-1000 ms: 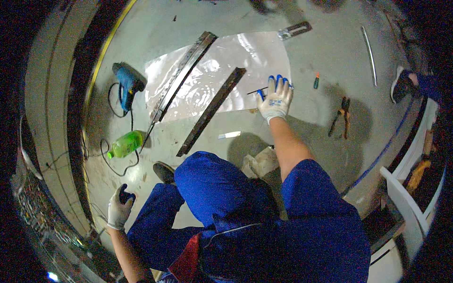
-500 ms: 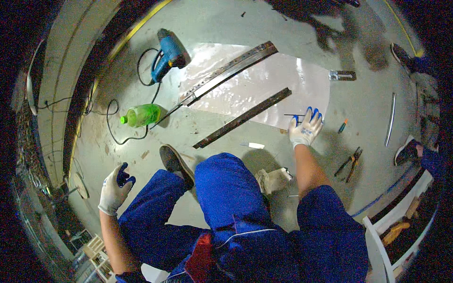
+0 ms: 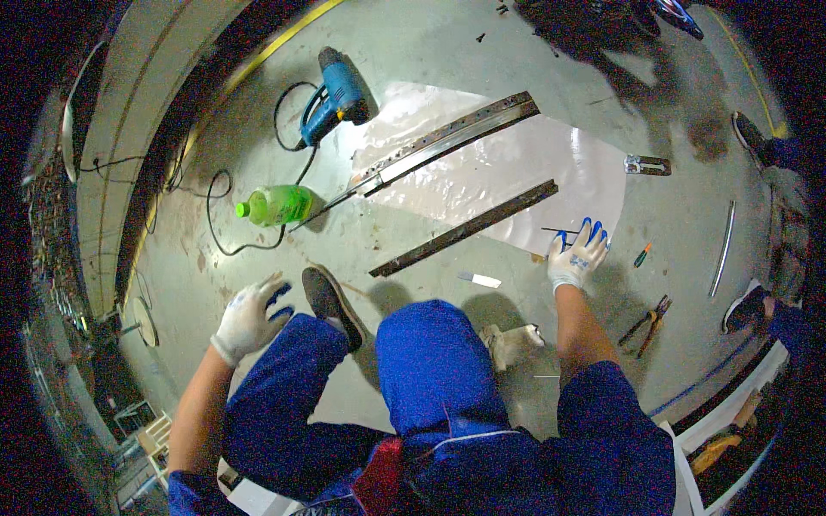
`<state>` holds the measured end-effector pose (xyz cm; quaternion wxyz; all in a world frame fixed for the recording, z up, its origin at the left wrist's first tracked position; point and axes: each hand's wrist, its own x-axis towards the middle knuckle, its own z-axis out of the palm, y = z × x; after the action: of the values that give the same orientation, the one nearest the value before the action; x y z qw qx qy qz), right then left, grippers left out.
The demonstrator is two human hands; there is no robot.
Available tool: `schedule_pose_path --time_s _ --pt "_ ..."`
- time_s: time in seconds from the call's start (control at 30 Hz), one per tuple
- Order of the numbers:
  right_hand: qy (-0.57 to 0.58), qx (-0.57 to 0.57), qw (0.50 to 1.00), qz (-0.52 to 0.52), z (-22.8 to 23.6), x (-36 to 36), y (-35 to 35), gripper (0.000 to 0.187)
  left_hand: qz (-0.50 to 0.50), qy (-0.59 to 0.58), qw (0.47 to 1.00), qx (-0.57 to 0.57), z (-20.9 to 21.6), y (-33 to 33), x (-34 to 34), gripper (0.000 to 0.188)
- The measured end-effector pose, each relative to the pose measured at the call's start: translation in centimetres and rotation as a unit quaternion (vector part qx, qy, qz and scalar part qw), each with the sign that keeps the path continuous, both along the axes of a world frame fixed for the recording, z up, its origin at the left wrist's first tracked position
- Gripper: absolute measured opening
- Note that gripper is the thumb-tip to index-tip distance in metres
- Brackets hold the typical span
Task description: The person sits on the floor and assembles long metal parts by inserting small metal pins into holes along their length. They use a cloth to wipe the parts and handle the pins with gloved hands.
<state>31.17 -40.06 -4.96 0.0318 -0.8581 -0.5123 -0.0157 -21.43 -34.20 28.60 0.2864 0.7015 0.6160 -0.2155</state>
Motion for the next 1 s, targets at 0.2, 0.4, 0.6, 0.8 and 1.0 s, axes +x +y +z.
schedule_pose_path --time_s 0.2,0.4,0.6,0.8,1.0 --pt "0.044 -0.041 0.998 -0.022 0.6 -0.9 0.4 0.082 -0.042 -0.029 0.975 0.216 -17.0 13.7 2.4 0.041" --pt "0.041 -0.07 0.996 -0.035 0.7 -0.4 0.4 0.083 -0.125 0.081 0.969 0.199 -26.9 19.8 2.8 0.037" --pt "0.048 -0.032 0.998 -0.032 0.8 -0.3 0.1 0.083 -0.126 0.118 0.964 0.2 -28.1 22.3 3.8 0.026" --pt "0.046 -0.025 0.998 -0.023 0.9 -0.7 0.4 0.082 -0.169 0.102 0.961 0.194 -26.4 23.4 4.4 0.029" --pt "0.058 -0.016 0.998 -0.019 0.7 -0.5 0.2 0.082 -0.17 0.052 0.963 0.204 -21.9 21.9 2.6 0.019"
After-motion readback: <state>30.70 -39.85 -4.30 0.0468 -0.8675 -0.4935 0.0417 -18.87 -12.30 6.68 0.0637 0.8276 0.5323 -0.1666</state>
